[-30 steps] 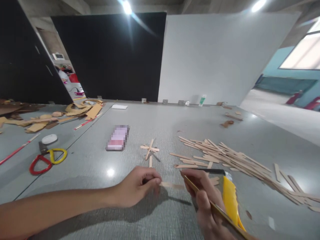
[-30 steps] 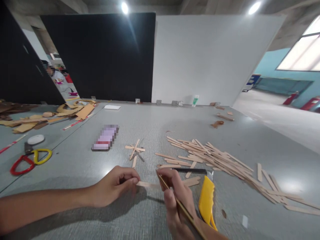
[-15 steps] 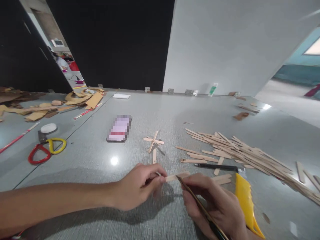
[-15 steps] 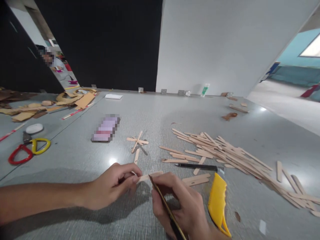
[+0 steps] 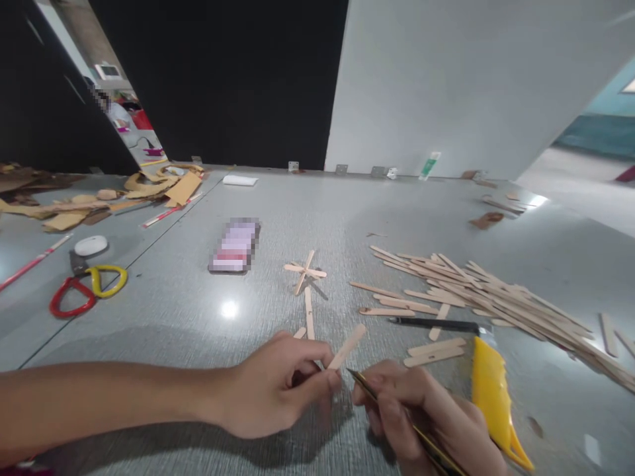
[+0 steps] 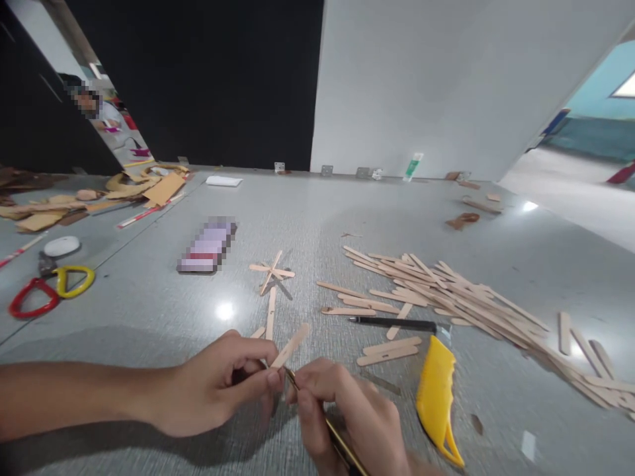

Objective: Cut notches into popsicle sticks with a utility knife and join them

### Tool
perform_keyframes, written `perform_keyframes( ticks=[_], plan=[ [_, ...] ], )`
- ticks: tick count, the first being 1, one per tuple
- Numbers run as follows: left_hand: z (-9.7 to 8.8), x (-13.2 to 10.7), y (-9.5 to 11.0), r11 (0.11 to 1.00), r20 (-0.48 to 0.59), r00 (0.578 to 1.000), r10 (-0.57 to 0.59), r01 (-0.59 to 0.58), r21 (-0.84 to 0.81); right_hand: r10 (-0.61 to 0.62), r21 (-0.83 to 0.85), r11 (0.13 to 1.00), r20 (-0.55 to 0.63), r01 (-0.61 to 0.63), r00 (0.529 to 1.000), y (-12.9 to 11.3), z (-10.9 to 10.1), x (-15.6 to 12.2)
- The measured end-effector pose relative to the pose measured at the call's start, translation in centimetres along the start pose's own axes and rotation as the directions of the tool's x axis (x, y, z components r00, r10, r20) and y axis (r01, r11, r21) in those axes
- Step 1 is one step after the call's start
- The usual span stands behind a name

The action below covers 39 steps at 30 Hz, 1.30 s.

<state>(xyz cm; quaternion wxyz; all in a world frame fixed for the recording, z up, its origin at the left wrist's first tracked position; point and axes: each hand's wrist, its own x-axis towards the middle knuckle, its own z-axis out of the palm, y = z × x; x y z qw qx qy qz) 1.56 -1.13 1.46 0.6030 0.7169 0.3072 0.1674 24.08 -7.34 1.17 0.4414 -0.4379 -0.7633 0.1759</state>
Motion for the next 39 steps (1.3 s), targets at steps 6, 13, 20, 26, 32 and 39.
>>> perform_keyframes(
  ticks=[6,13,20,26,32,39],
  plan=[
    [0.2,-0.2,0.2,0.999,-0.03,0.999,0.035,-0.033,0.04,0.059,0.071,0.996,-0.028,-0.057,0.998,-0.1,0.8,0.6],
    [0.2,-0.1,0.6,0.997,-0.019,0.998,0.064,-0.065,-0.03,0.06,0.098,0.994,-0.033,-0.056,0.998,-0.3,0.9,1.0],
    [0.1,-0.2,0.9,1.0,-0.017,1.0,0.01,-0.01,0.002,0.099,0.165,0.983,-0.07,-0.086,0.993,-0.8,1.2,1.3],
    [0.1,-0.3,0.6,0.997,-0.02,1.0,0.008,-0.006,0.079,0.117,0.201,0.974,-0.047,-0.105,0.992,-1.5,1.1,1.5],
    [0.2,-0.2,0.3,0.988,-0.044,0.996,0.074,-0.068,0.138,0.145,0.187,0.973,-0.048,-0.134,0.988,-0.9,1.4,1.1],
    [0.2,0.0,0.5,0.973,-0.038,0.986,0.163,-0.155,0.171,0.028,0.011,1.0,0.071,-0.029,0.997,-0.4,1.2,0.6]
  ],
)
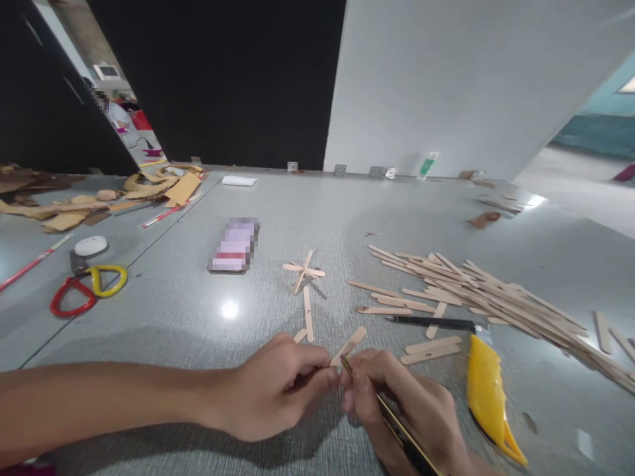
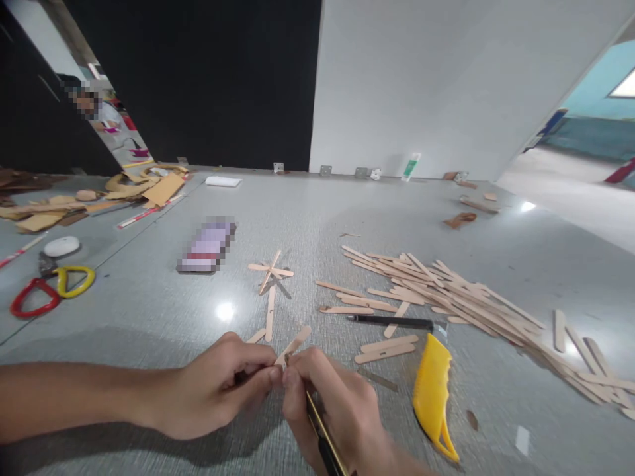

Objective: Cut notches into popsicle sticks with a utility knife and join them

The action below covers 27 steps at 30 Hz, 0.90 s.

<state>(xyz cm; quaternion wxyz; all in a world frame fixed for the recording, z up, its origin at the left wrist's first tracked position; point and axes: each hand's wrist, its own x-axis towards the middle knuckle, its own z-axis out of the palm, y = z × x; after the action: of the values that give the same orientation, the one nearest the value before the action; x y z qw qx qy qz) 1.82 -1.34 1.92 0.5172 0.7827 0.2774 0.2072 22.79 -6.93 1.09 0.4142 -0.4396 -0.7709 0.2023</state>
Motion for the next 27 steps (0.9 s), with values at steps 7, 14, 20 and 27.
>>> perform_keyframes(
  ticks=[7,14,20,27],
  plan=[
    [-0.2,0.1,-0.2,0.994,-0.016,0.995,0.097,-0.096,0.041,0.022,-0.023,1.0,0.03,-0.021,0.999,0.0,0.2,-0.2],
    [-0.4,0.3,-0.4,0.997,-0.02,0.998,0.06,-0.06,-0.039,0.098,0.059,0.993,0.048,-0.101,0.994,-0.4,0.2,0.3],
    [-1.0,0.9,-0.6,0.945,0.086,0.995,-0.059,0.083,-0.315,0.131,0.091,0.988,-0.087,-0.123,0.988,-0.6,0.5,0.4],
    [-1.5,0.6,-0.9,0.872,0.178,0.984,-0.032,0.114,-0.476,0.124,0.303,0.949,-0.097,-0.089,0.987,-0.5,-0.5,0.3]
  ],
)
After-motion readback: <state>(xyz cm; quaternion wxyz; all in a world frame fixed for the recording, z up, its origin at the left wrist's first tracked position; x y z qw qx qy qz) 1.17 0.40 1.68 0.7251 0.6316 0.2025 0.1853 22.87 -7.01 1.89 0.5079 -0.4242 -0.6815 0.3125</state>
